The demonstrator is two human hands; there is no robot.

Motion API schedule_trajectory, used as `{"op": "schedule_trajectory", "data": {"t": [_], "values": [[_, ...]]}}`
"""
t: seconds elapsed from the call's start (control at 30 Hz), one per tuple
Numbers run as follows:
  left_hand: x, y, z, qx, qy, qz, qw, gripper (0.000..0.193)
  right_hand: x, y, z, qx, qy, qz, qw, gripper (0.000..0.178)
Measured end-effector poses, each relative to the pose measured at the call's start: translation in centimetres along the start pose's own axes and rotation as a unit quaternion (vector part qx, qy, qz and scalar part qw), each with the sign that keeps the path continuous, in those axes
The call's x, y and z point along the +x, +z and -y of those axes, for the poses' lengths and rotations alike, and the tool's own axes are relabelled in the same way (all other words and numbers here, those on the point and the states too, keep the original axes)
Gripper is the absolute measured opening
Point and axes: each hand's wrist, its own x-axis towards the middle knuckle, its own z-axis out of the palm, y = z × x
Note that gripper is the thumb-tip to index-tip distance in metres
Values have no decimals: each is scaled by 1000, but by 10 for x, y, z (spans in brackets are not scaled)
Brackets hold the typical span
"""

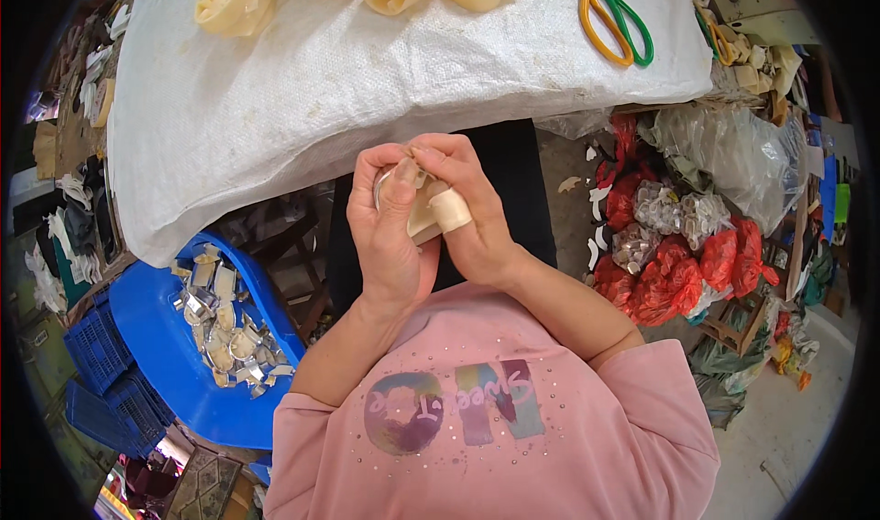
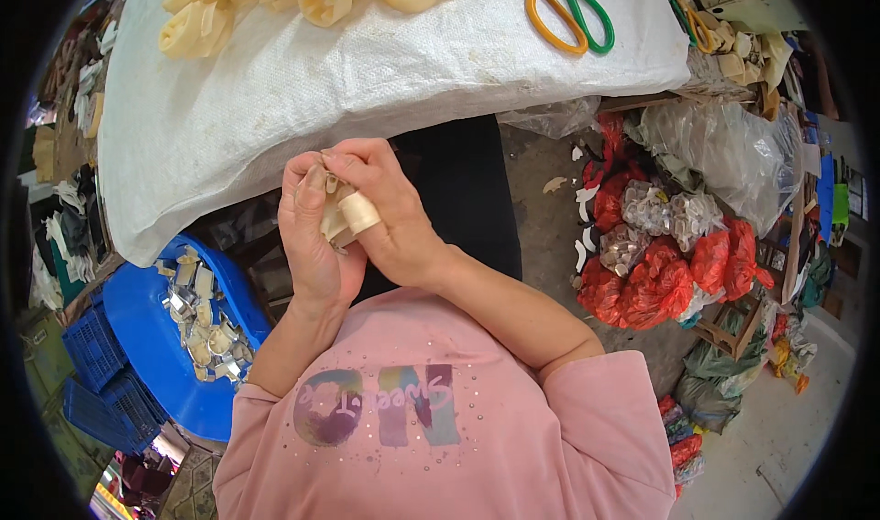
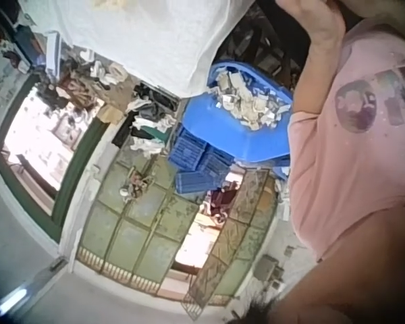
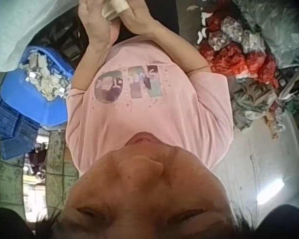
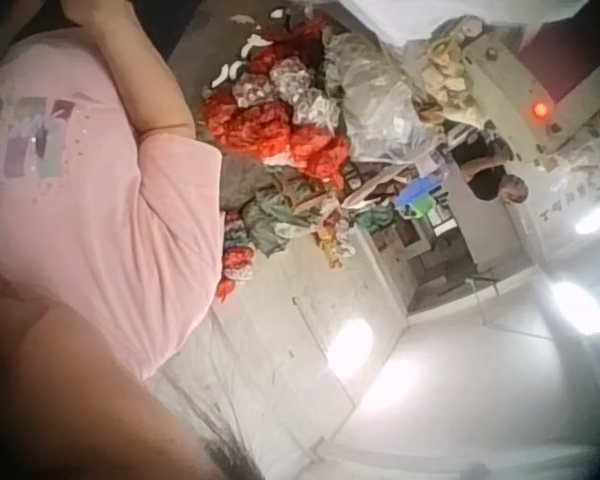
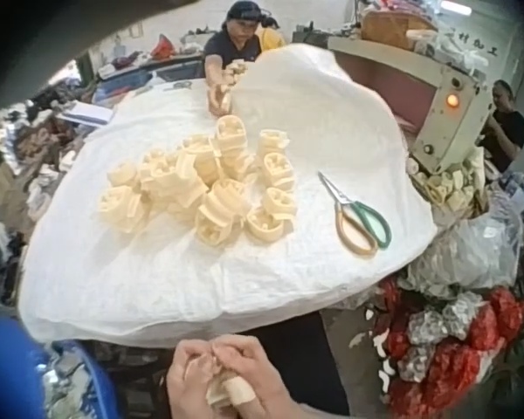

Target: Assembling plastic and metal shoe heel components using hands and scissors.

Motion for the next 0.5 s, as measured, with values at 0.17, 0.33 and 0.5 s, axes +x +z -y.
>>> {"op": "schedule_trajectory", "data": {"t": [0.17, 0.33, 0.5], "values": [[-1, 2, -6, -132, -65, 61, 987, 50, 6, -19, 9, 313, 293, 0, 904, 34], [-11, 5, -10, 113, -44, 19, 992, 76, 14, -15, 25, 377, 378, -34, 845, 29], [-9, 2, -9, 108, -23, 49, 993, 76, 9, -10, 17, 101, 139, 0, 985, 26]]}}
